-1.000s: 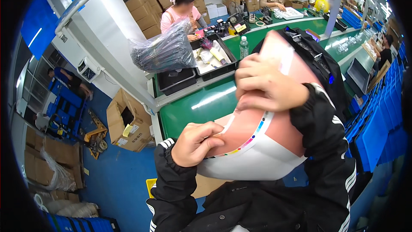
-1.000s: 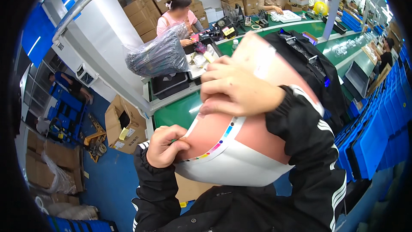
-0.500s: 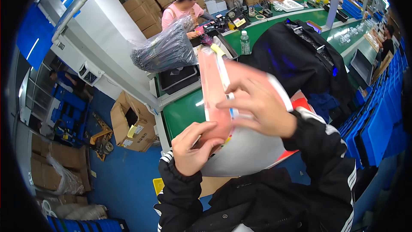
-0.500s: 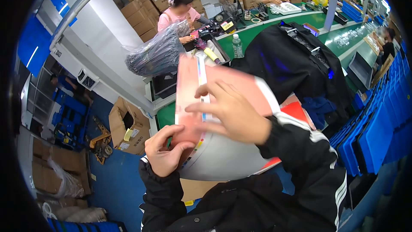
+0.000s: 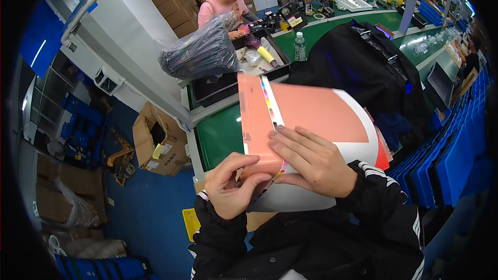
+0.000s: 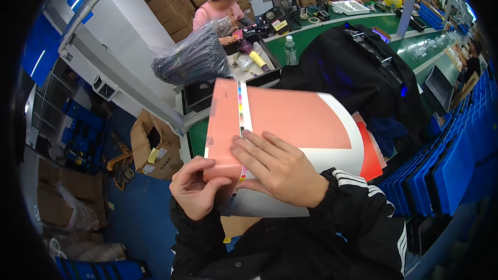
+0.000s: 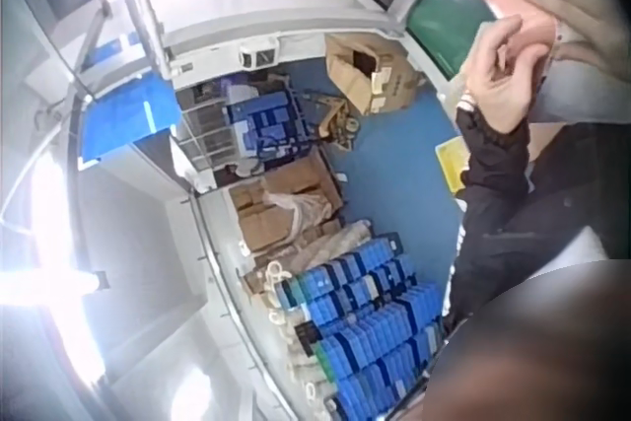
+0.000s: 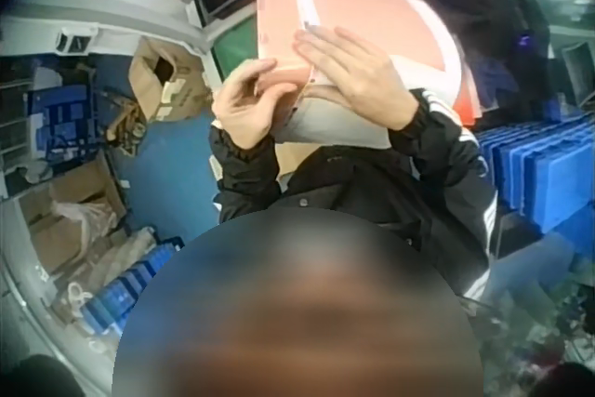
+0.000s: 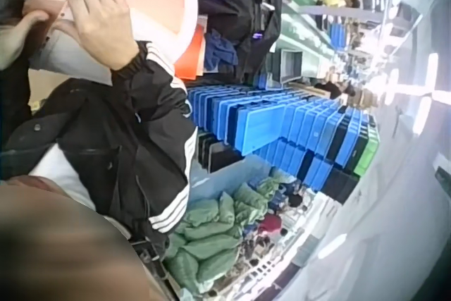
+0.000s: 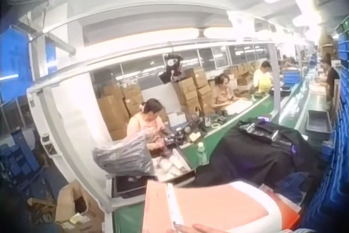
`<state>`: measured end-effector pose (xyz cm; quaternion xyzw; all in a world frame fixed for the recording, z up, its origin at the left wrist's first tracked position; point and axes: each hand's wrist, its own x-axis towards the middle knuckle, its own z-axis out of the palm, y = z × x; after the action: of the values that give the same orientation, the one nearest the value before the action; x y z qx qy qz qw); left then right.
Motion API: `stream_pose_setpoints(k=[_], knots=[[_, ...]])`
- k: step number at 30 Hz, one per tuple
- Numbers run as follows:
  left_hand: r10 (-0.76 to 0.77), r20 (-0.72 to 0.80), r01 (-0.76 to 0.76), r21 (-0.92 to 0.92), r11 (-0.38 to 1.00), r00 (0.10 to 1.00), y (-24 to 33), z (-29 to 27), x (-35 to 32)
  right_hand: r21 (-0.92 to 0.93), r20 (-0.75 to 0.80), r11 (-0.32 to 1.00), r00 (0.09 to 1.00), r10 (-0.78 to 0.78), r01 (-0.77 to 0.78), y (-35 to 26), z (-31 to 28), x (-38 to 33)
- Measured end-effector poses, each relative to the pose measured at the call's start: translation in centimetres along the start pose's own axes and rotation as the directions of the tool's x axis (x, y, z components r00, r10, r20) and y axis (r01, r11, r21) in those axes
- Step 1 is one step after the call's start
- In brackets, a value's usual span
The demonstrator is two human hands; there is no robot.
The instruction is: Organize and sort printed labels and paper documents on a factory workbench.
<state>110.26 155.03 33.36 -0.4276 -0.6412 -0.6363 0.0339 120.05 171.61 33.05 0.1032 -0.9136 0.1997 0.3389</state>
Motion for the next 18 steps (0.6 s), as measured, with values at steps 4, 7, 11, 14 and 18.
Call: stream_pose_setpoints(k=[4,7,11,14,18], knots=[[0.153,0.000,-0.153,-0.013,0.988,0.988,-1.7,0.0,0.1,0.065,-0.037,0.998,0.999,-0.001,0.004,0.2,1.2,-0.6],[0.262,0.103,-0.279,0.245,0.928,0.960,-2.0,-0.7,0.3,0.130,0.202,0.985,0.975,0.089,-0.117,0.5,0.8,-1.5],[0.182,0.134,-0.208,0.216,0.954,0.974,-2.0,-0.8,-0.8,0.225,0.327,0.958,0.940,0.098,-0.179,0.8,0.8,-1.4],[0.071,0.136,-0.085,0.104,0.991,0.988,-1.9,-1.0,-1.9,0.305,0.373,0.931,0.925,0.076,-0.200,0.9,1.2,-1.3],[-0.012,-0.046,0.017,0.100,0.995,0.999,-2.0,-2.3,-2.8,0.094,-0.088,0.996,0.996,0.019,-0.011,0.8,1.9,-1.4]])
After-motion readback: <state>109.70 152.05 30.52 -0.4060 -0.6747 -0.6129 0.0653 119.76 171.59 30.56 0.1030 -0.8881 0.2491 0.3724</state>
